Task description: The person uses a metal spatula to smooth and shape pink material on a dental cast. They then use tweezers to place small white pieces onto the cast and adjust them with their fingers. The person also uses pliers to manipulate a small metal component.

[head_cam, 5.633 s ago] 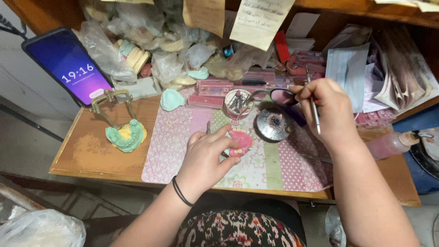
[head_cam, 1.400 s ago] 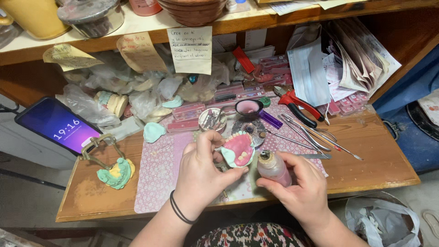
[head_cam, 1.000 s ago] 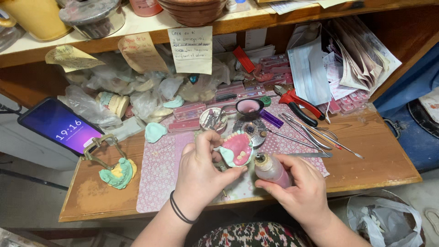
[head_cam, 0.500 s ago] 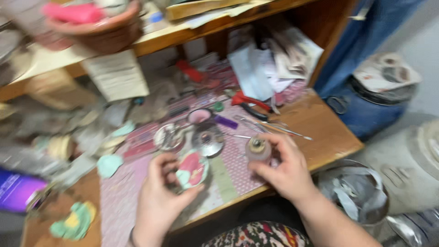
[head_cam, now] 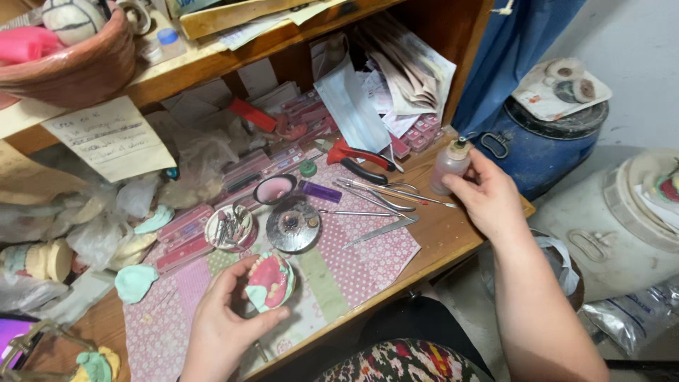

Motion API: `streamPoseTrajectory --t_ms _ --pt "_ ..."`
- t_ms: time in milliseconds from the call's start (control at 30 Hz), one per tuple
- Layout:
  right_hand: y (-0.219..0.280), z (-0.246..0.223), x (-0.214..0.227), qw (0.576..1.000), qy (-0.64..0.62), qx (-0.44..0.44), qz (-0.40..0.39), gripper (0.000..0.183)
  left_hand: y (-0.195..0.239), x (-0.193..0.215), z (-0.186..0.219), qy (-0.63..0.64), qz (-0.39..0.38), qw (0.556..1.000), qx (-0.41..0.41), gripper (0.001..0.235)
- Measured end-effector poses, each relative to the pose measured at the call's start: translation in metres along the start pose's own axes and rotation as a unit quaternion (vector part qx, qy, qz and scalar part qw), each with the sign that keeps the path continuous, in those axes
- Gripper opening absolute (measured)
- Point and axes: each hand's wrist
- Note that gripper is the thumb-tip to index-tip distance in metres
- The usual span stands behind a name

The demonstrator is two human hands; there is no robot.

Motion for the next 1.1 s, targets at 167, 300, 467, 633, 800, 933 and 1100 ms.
streamPoseTrajectory --t_ms 167,300,467,633,800,933,1100 --pt "0.038 -0.003 -0.023 0.966 0.107 0.200 0.120 0.031 -0.004 -0.001 -0.011 -0.055 0.018 0.996 -0.068 0.092" --pt "0.041 -0.047 -0.052 0.886 0.190 0.397 -0.149 0.014 -0.008 -0.003 -0.020 -0.082 0.027 0.983 -0.159 0.089" --pt "0.033 -0.051 -0.062 0.818 0.306 0.425 -0.236 0.012 -0.008 -0.002 -0.026 -0.082 0.037 0.982 -0.169 0.088" --pt "0.029 -0.056 -0.067 0.779 0.348 0.454 -0.256 0.029 -0.002 -0.001 -0.021 -0.072 0.044 0.985 -0.153 0.087" --pt "0.030 -0.066 -0.075 0.873 0.228 0.364 -0.232 0.044 0.004 0.003 -0.009 -0.038 0.018 0.994 -0.101 0.088" --pt "0.059 -0.085 -0.096 0.913 0.080 0.323 -0.234 0.026 0.006 0.005 -0.012 -0.044 0.042 0.990 -0.127 0.083" --pt "0.085 -0.109 -0.129 0.910 0.113 0.291 -0.273 0.021 0.008 0.006 -0.013 -0.114 0.047 0.988 -0.090 0.088"
Point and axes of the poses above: each hand's wrist, its own y-axis away from the middle knuckle, its own x-axis out of the back of the hand, z = x × y, and after that the axes turned 2 degrees about z, right-handed
